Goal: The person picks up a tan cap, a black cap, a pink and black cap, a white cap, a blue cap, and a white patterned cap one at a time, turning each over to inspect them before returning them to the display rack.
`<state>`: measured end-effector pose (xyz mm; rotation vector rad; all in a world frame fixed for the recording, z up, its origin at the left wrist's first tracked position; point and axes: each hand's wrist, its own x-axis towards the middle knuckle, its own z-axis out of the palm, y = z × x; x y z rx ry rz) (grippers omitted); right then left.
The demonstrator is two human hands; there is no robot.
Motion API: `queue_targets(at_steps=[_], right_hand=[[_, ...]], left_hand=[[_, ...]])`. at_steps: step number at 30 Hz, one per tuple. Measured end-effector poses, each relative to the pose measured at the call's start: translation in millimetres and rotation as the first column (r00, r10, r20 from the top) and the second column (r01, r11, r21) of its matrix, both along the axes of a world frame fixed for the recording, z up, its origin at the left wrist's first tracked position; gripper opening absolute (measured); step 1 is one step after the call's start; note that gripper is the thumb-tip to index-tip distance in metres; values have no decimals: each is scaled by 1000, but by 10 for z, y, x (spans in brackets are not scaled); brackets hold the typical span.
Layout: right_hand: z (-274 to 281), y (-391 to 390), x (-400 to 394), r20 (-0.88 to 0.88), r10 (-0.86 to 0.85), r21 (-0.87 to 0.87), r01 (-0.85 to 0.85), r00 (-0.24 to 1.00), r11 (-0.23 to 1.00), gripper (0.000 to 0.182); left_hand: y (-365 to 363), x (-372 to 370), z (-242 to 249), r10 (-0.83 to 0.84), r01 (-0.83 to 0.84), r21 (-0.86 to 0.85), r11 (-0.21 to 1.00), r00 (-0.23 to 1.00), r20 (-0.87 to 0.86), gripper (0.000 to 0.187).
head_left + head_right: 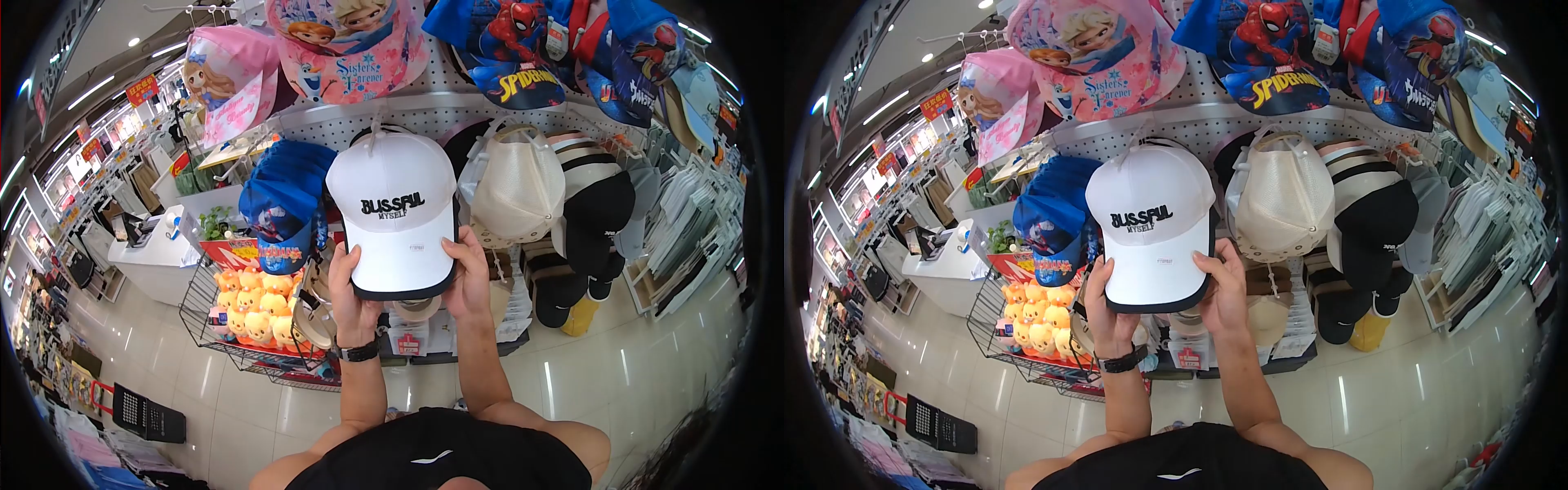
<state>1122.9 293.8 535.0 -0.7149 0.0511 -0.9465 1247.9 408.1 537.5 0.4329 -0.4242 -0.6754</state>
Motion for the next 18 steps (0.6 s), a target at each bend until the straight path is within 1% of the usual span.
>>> queue_targets(at_steps=[1, 3, 4, 6, 7, 9, 10, 11, 12, 13, 16, 17, 18], right_hand=[[17, 28, -18, 9, -1, 3, 1, 1000, 1000, 12], [45, 75, -47, 21, -4, 4, 4, 1000, 1000, 12], [50, 93, -65, 40, -16, -16, 16, 999, 1000, 14], [98, 146, -104, 57, -31, -34, 33, 998, 999, 15], [143, 200, -117, 60, -42, -38, 44, 997, 998, 17], [147, 260, -82, 65, -58, -42, 60, 996, 997, 19], [103, 283, -50, 64, -69, -46, 73, 995, 996, 23], [74, 319, -21, 64, -81, -51, 84, 995, 995, 27], [81, 387, 8, 78, -99, -55, 103, 992, 993, 28], [75, 439, 12, 78, -100, -55, 105, 992, 993, 28], [115, 587, 16, 58, -116, -137, 123, 992, 983, 27], [129, 609, 29, 58, -113, -136, 120, 992, 983, 27], [137, 625, 43, 62, -137, -151, 145, 989, 978, 27]], left_hand=[[16, 8, -3, -2, 2, -2, 1000, 1000, 3, 24], [61, 35, -24, -89, 89, -48, 995, 996, 15, 23], [82, 56, -38, -91, 91, -48, 995, 996, 17, 23], [118, 104, -73, -312, 310, -142, 940, 950, 12, 25], [123, 133, -93, -315, 313, -140, 939, 949, 10, 25], [116, 186, -113, -540, 516, -334, 789, 841, 25, 32], [109, 190, -110, -543, 519, -334, 787, 839, 25, 32], [101, 188, -102, -425, 398, -244, 884, 902, -69, 35], [99, 191, -97, -288, 269, -139, 953, 946, -148, 38], [107, 237, -136, -290, 270, -138, 953, 946, -148, 38], [168, 356, -224, -372, 346, -242, 907, 926, -69, 39], [176, 343, -237, -370, 344, -241, 908, 927, -70, 39], [180, 313, -238, -351, 330, -273, 904, 936, -30, 39]])
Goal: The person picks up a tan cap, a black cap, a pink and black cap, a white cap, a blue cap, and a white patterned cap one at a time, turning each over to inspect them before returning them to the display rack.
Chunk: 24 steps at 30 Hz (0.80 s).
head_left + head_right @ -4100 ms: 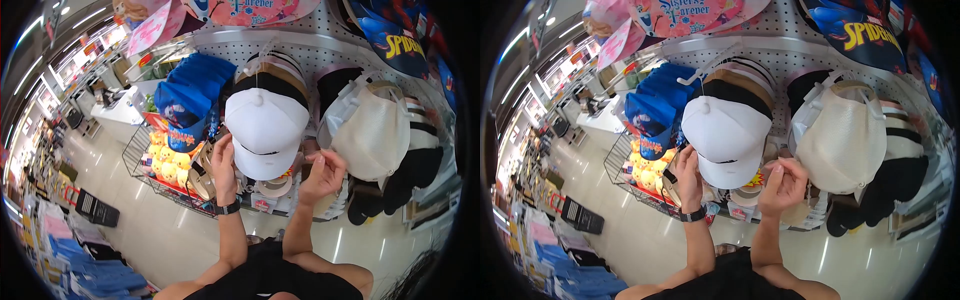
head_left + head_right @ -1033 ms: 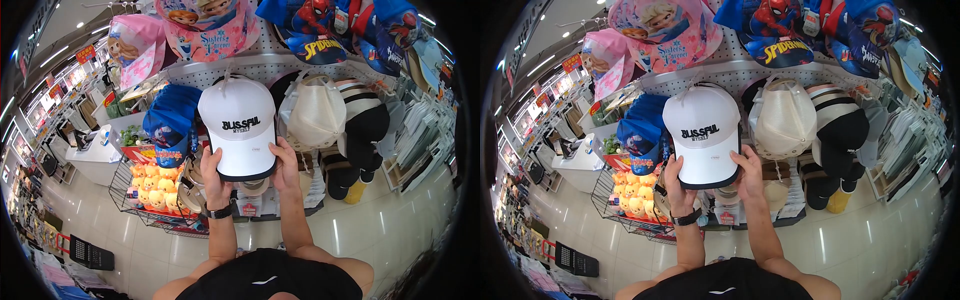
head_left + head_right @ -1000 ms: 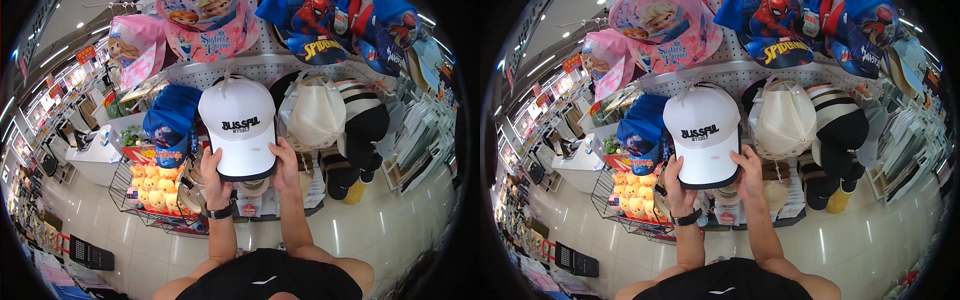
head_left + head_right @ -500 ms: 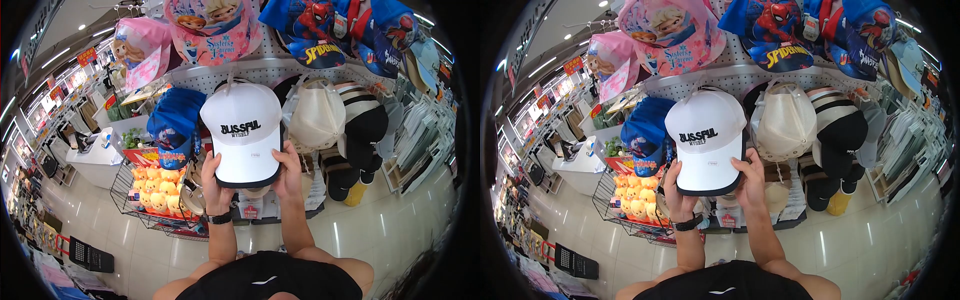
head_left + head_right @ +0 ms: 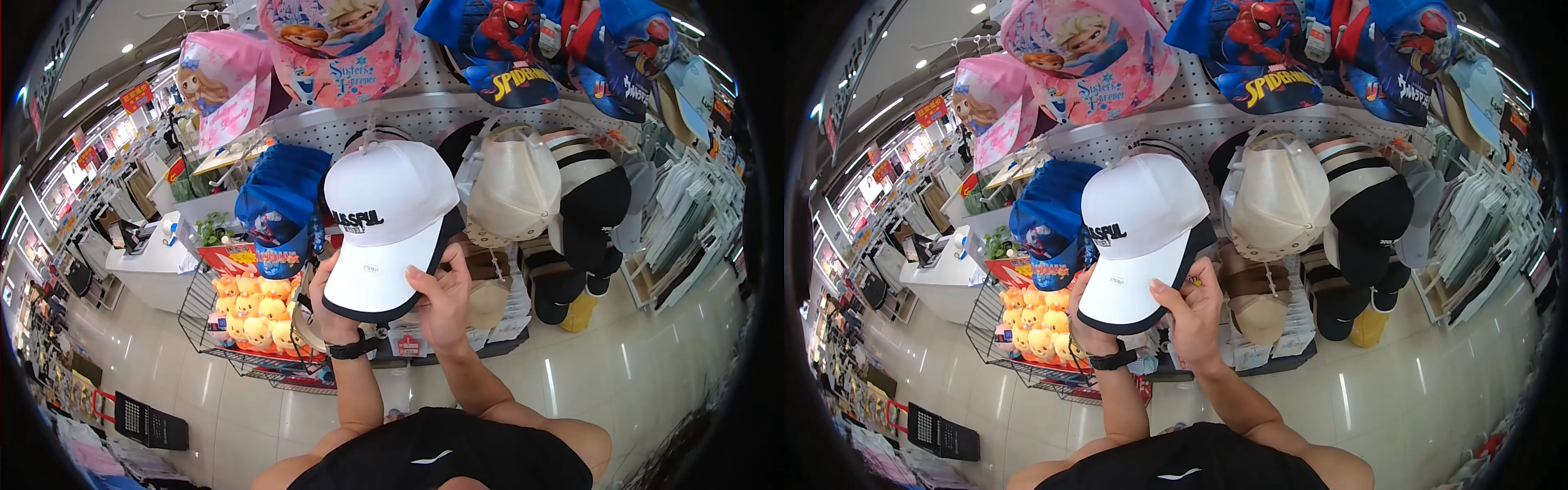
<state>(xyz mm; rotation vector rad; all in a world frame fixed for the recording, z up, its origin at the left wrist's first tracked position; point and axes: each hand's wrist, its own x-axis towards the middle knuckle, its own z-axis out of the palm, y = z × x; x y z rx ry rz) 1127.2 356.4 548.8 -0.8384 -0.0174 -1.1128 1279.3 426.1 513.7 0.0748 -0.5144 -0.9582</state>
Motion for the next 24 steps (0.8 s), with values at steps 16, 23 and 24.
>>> queue_targets(at_steps=[16, 23, 24], right_hand=[[-129, -346, 55, 32, 203, 250, -205, 979, 946, 11], [-276, -539, 165, -10, 188, 272, -179, 982, 946, 9], [-297, -567, 183, 0, 179, 281, -172, 984, 944, 12]], left_hand=[[32, -221, 236, 303, -321, 168, 932, 945, 126, 36], [-123, -167, 138, 362, -412, 227, 882, 903, 231, 28], [-146, -160, 122, 363, -413, 227, 882, 903, 231, 27]])
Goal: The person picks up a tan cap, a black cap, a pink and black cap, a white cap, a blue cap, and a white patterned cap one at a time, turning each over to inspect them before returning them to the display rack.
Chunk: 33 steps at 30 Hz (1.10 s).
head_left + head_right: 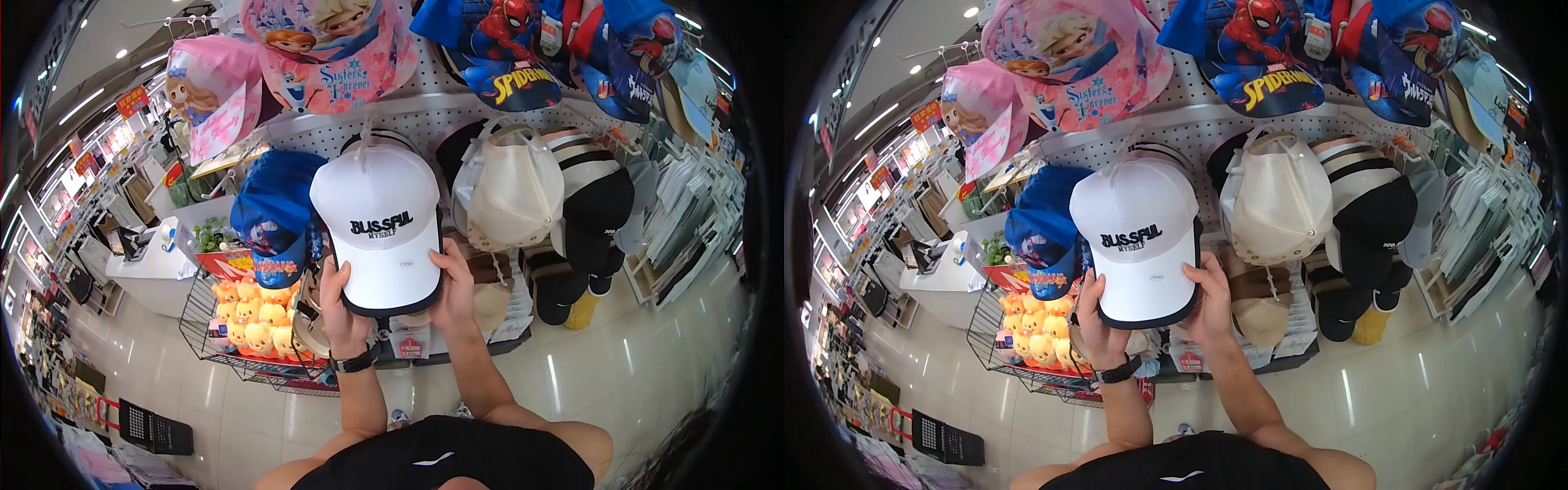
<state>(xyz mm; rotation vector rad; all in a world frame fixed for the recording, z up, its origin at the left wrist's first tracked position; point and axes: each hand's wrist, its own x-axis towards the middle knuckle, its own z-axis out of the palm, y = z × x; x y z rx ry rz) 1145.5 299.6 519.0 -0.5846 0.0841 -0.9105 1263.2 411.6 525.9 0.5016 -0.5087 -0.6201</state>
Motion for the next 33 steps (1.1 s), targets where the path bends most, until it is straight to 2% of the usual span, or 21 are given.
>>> queue_targets(at_steps=[5, 7, 11, 14, 19, 21, 22, 23, 25, 27, 30, 32, 33], right_hand=[[-102, -95, 90, -22, -14, 23, 14, 1000, 1000, 19], [-130, -107, 120, -55, -62, -8, 61, 997, 998, 25], [-253, -182, 236, -80, -133, -44, 130, 988, 991, 31], [-367, -265, 312, -126, -177, -101, 165, 976, 981, 37], [-566, -401, 445, -149, -215, -111, 199, 965, 974, 40], [-624, -432, 444, -150, -204, -107, 190, 967, 976, 39], [-654, -445, 433, -152, -205, -100, 191, 967, 977, 38], [-680, -464, 423, -154, -197, -101, 183, 968, 978, 38], [-724, -491, 393, -130, -168, -98, 156, 977, 983, 37], [-747, -489, 376, -117, -157, -93, 147, 981, 985, 36], [-757, -470, 347, -147, -206, -123, 189, 967, 974, 32], [-845, -462, 352, -155, -235, -101, 221, 960, 970, 30], [-898, -451, 351, -160, -267, -80, 257, 950, 963, 29]], left_hand=[[-112, 129, -166, 6, -7, 22, 1000, 1000, 7, 29], [-153, 172, -231, -31, 31, 22, 999, 1000, 2, 38], [-248, 214, -317, 2, -3, 67, 998, 1000, 4, 37], [-374, 344, -506, 65, -77, 128, 989, 994, 89, 35], [-391, 416, -669, 106, -115, 198, 973, 993, 54, 29], [-325, 427, -684, 98, -138, 324, 936, 986, 135, 29], [-267, 431, -679, 68, -127, 381, 916, 984, 165, 34], [-198, 429, -668, 76, -134, 381, 915, 984, 163, 34], [-40, 436, -634, 133, -276, 408, 870, 930, 344, 44], [122, 526, -638, 221, -362, 384, 849, 904, 365, 50], [309, 699, -693, 281, -364, 375, 853, 925, 257, 50], [387, 779, -754, 382, -368, 278, 887, 924, 4, 41], [409, 827, -805, 382, -368, 277, 887, 924, 5, 41]])
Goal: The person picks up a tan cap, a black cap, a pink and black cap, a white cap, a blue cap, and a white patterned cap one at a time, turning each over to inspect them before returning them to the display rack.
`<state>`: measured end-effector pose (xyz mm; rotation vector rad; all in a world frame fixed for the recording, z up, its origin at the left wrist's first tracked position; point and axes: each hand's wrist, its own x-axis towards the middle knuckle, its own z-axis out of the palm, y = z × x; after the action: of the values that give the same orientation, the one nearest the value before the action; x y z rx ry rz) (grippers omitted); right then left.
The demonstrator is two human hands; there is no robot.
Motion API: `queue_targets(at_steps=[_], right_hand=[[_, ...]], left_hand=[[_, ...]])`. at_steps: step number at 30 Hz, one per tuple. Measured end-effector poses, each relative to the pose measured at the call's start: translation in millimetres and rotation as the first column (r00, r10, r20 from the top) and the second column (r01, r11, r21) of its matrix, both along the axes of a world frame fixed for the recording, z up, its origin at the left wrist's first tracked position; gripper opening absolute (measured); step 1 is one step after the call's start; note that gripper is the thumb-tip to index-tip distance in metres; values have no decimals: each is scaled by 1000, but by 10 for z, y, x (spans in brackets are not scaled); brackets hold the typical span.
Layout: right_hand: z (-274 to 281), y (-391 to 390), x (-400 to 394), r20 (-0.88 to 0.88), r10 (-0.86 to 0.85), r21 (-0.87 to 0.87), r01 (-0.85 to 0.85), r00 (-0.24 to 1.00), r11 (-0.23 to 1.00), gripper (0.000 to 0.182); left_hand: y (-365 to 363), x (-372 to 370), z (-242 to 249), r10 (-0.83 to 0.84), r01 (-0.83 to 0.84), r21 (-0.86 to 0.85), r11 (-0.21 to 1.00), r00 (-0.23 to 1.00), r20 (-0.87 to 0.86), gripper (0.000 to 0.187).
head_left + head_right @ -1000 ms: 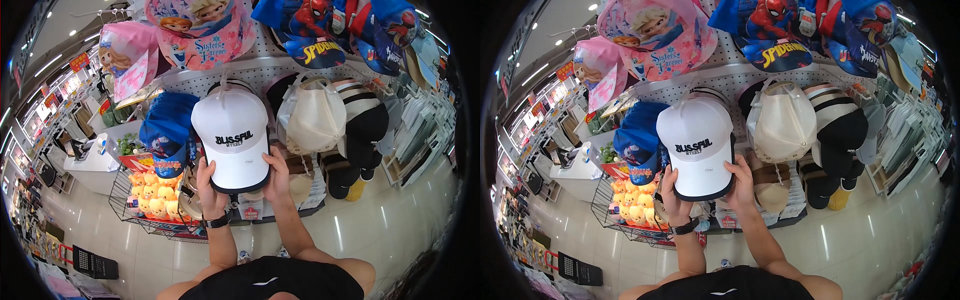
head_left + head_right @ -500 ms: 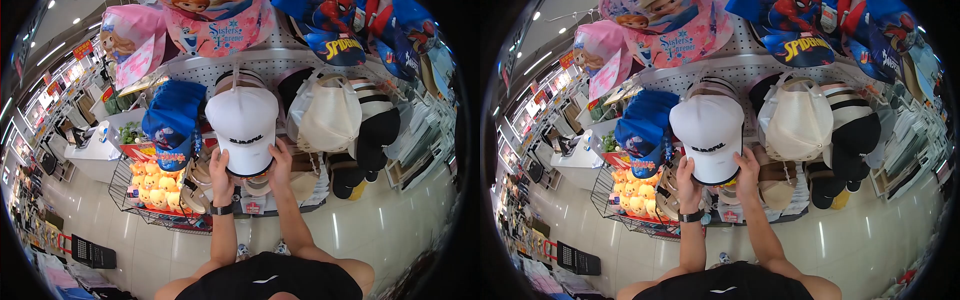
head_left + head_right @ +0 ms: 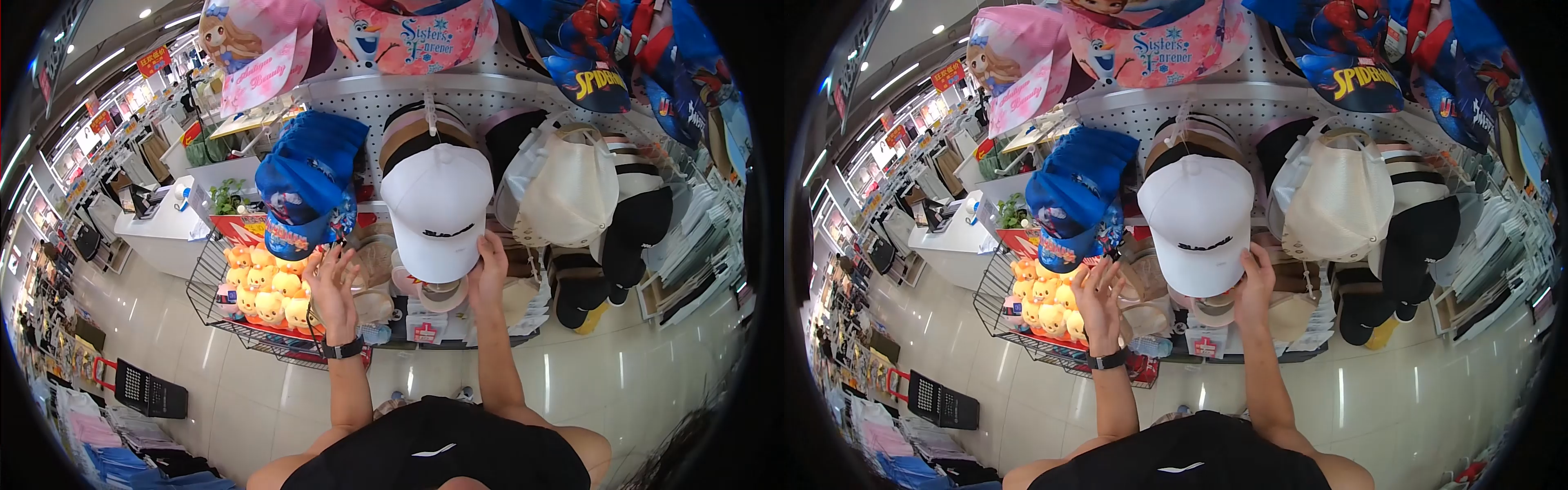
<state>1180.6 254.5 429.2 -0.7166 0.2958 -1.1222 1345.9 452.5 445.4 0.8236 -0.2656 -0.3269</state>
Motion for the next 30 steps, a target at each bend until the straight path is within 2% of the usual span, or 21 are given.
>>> queue_targets(at_steps=[2, 4, 8, 10, 12, 13, 15, 16, 18, 19, 21, 23, 30], right_hand=[[-132, 79, -48, -21, -45, 49, 46, 999, 998, 24], [-286, 242, -154, -45, -83, 96, 87, 996, 992, 20], [-744, 767, -358, -168, -57, 25, 62, 984, 998, 10], [-901, 971, -356, -233, -31, -1, 31, 972, 1000, 8], [-925, 1165, -287, -447, 266, 22, -287, 854, 958, 8], [-901, 1233, -220, -446, 267, 25, -286, 854, 958, 8], [-798, 1324, -32, -497, 384, -35, -460, 778, 887, 16], [-743, 1354, 82, -496, 387, -33, -463, 777, 886, 16], [-595, 1368, 334, -472, 353, -237, -502, 808, 832, 25], [-499, 1362, 462, -473, 353, -237, -503, 807, 831, 25], [-283, 1344, 732, -437, 295, -339, -459, 850, 821, 30], [-65, 1334, 1009, -423, 290, -339, -447, 858, 828, 30], [180, 1317, 1525, -283, 352, -288, -429, 892, 856, 35]], left_hand=[[34, 100, -89, 156, -158, -13, 987, 983, -95, 45], [95, 164, -83, 166, -170, -29, 985, 981, -99, 44], [283, 403, -107, 170, -182, -100, 978, 978, -124, 49], [339, 529, -111, 254, -267, -114, 957, 960, -119, 49], [417, 673, -116, 266, -274, -98, 957, 960, -91, 52], [459, 749, -119, 279, -283, -86, 955, 958, -62, 55], [524, 902, -119, 256, -257, -60, 964, 966, -26, 57], [549, 957, -113, 259, -260, -58, 964, 965, -26, 57], [568, 1041, -104, 91, -92, -69, 993, 996, -20, 45], [569, 1074, -101, 4, -6, -76, 997, 1000, -17, 40], [555, 1093, -108, -17, 17, -72, 997, 1000, -8, 35], [537, 1065, -56, -24, 25, -70, 997, 1000, 6, 23], [540, 1228, -113, -86, 91, -78, 993, 994, 67, 14]])
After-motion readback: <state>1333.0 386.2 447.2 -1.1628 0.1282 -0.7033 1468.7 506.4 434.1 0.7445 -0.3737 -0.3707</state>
